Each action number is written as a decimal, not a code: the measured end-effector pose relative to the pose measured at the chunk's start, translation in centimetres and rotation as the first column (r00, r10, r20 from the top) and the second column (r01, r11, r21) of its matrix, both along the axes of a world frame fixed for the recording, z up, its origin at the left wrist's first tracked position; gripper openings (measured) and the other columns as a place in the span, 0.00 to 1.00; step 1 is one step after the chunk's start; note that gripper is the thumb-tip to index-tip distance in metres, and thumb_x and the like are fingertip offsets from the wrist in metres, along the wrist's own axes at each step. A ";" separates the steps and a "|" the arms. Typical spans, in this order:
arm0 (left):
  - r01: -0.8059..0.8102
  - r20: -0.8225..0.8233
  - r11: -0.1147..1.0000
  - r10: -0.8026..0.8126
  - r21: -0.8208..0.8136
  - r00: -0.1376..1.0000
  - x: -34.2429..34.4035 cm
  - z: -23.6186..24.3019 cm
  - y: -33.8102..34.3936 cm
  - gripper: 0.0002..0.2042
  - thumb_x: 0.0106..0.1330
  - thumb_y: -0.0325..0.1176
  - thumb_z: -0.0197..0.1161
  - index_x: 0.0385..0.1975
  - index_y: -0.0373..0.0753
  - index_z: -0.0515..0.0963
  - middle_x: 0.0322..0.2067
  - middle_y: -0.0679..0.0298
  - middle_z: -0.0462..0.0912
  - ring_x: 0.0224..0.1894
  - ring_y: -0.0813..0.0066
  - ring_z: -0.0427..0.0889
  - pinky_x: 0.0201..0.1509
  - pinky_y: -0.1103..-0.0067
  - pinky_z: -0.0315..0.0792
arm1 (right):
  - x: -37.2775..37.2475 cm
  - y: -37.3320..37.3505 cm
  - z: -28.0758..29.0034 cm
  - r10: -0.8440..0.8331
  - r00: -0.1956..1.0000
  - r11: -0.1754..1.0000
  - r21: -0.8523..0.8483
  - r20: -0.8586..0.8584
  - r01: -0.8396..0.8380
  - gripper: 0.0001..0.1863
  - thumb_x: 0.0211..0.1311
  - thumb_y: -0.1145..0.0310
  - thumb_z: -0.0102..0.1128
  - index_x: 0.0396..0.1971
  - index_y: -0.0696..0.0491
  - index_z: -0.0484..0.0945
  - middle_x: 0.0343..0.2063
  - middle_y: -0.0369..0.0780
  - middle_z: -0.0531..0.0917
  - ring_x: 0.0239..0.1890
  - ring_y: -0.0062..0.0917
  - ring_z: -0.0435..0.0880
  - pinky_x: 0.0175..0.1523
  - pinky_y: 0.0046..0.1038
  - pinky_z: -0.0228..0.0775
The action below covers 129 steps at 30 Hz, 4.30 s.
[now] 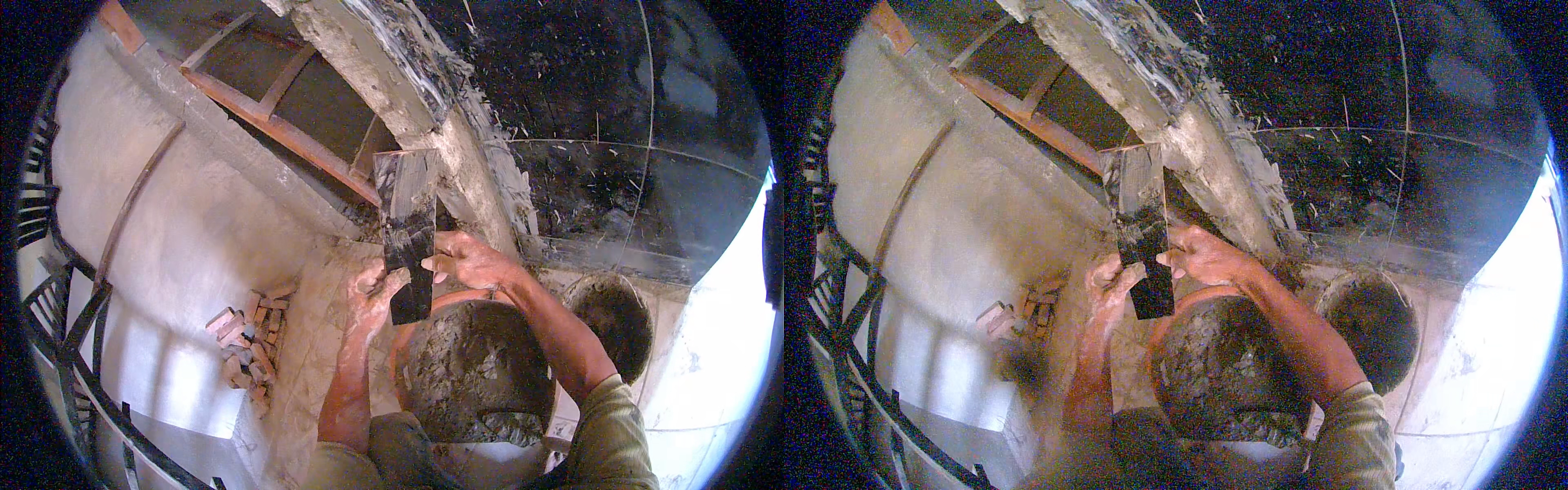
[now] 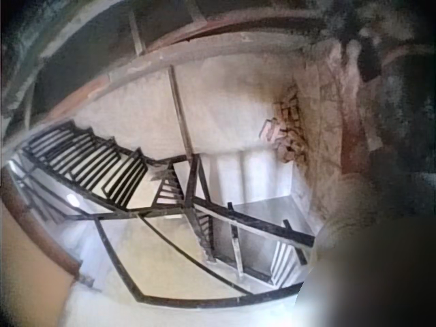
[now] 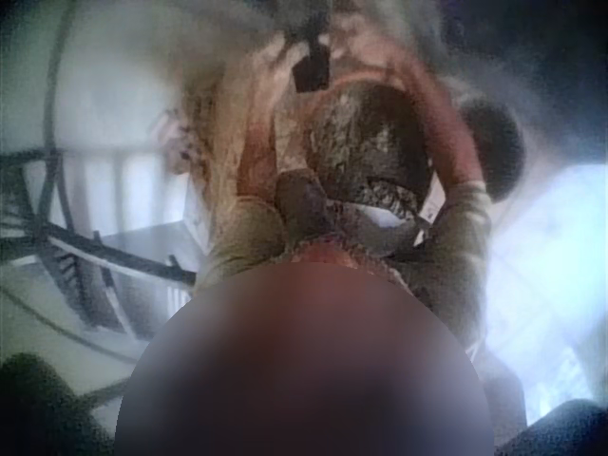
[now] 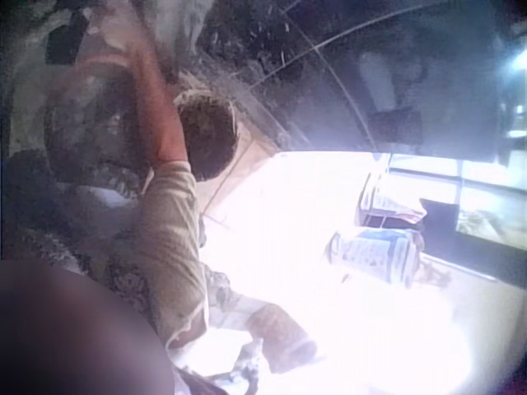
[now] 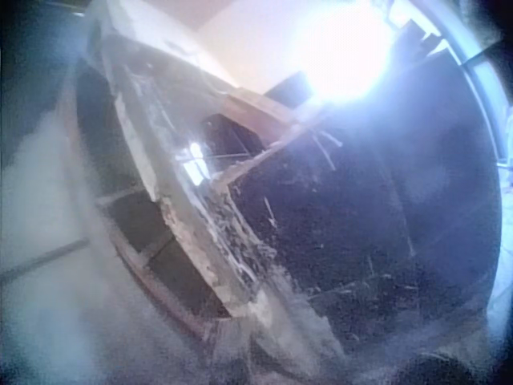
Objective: The person applies mortar from a bucket onto a concrete surface and a tile using a trowel, then aligns and presses the tile onto the structure.
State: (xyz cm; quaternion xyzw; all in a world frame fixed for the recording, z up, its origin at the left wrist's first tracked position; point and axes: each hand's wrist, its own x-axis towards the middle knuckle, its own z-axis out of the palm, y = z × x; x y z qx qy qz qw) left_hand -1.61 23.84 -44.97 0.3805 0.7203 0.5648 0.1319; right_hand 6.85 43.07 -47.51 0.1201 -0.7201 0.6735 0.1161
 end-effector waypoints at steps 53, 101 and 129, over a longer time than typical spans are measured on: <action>-0.086 -0.340 0.959 0.178 0.269 0.923 -4.4 0.0 18.6 0.10 0.57 0.27 0.66 0.36 0.30 0.76 0.26 0.65 0.78 0.23 0.81 0.74 0.24 0.85 0.71 | -3.8 8.7 -6.2 -0.765 0.594 0.528 0.285 -0.248 0.800 0.40 0.54 0.51 0.60 0.62 0.58 0.59 0.51 0.54 0.70 0.52 0.48 0.71 0.56 0.40 0.64; -0.137 -0.333 0.936 0.249 0.325 0.910 -3.9 -0.3 20.1 0.08 0.56 0.19 0.63 0.35 0.26 0.75 0.24 0.60 0.77 0.22 0.76 0.77 0.23 0.81 0.73 | -7.4 4.3 -9.0 -0.962 0.221 0.228 -0.024 -0.157 0.973 0.29 0.59 0.58 0.57 0.55 0.61 0.65 0.52 0.53 0.71 0.51 0.47 0.73 0.53 0.40 0.70; -0.195 -0.337 0.933 0.296 0.304 0.894 -2.7 0.6 20.2 0.07 0.55 0.20 0.64 0.31 0.25 0.75 0.24 0.55 0.79 0.21 0.71 0.80 0.24 0.80 0.78 | -7.9 2.9 -20.2 -0.961 0.267 0.272 0.090 0.067 0.958 0.28 0.58 0.69 0.55 0.59 0.59 0.63 0.50 0.54 0.73 0.49 0.49 0.74 0.51 0.40 0.70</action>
